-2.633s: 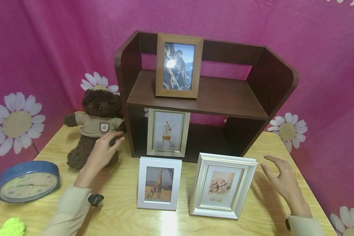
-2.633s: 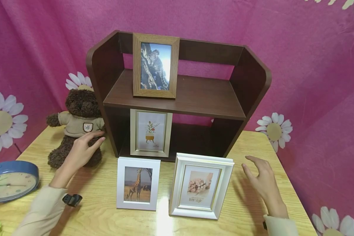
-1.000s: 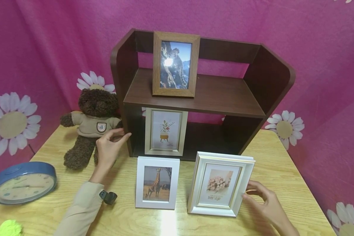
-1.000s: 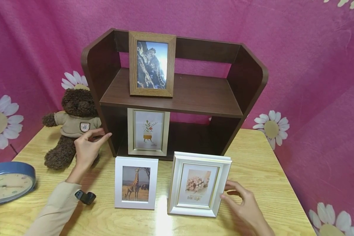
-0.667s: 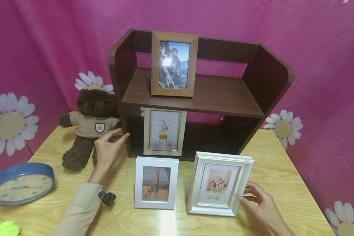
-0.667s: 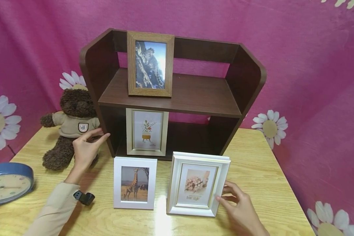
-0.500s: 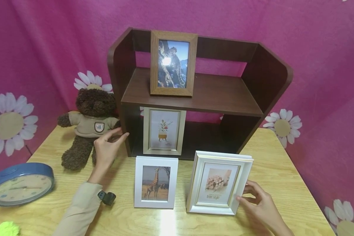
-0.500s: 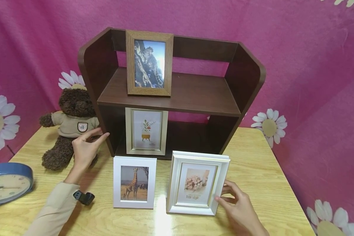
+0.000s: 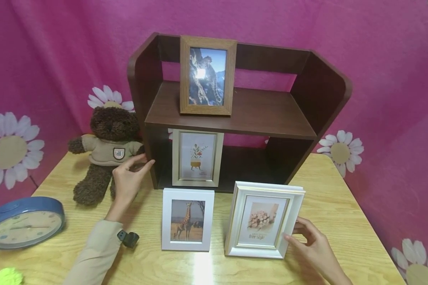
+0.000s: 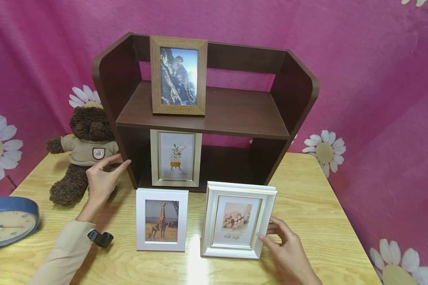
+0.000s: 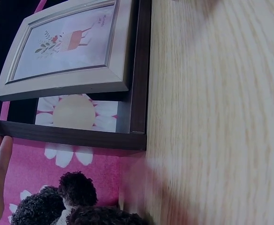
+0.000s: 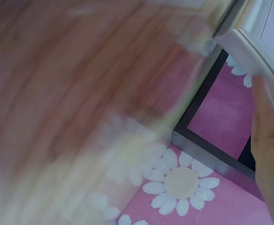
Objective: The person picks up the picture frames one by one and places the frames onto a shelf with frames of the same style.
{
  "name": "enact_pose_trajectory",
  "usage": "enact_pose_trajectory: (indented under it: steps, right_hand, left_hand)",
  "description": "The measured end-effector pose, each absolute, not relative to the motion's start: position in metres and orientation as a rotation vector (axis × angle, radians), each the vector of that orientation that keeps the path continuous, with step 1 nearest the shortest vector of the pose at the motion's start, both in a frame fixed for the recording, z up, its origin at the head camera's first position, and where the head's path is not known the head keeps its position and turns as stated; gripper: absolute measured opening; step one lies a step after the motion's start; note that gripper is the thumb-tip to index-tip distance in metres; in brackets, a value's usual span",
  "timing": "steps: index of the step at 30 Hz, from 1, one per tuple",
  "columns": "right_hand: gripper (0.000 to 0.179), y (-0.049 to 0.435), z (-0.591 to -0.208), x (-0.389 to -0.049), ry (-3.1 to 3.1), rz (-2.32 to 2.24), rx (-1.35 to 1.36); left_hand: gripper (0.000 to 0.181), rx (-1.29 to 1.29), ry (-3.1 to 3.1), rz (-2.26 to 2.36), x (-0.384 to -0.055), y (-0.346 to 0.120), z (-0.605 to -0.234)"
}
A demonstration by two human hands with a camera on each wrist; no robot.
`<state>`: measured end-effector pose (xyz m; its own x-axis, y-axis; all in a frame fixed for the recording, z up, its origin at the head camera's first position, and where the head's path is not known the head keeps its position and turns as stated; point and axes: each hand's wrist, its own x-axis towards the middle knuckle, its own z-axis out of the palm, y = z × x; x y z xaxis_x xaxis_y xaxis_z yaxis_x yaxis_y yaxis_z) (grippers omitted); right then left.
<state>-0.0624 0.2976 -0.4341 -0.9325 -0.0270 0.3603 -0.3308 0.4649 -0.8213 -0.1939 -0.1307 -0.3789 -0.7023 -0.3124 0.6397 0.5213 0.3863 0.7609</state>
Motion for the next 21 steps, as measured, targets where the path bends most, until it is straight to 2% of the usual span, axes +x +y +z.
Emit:
enact_pose_trajectory:
  steps: [21]
  right_hand:
    - [0.050,0.2957,-0.4398,-0.0636,-2.258,1.639,0.322]
  left_hand:
    - [0.021,-0.167,-1.905,-1.422,-0.1937,-0.1313,-0.3789]
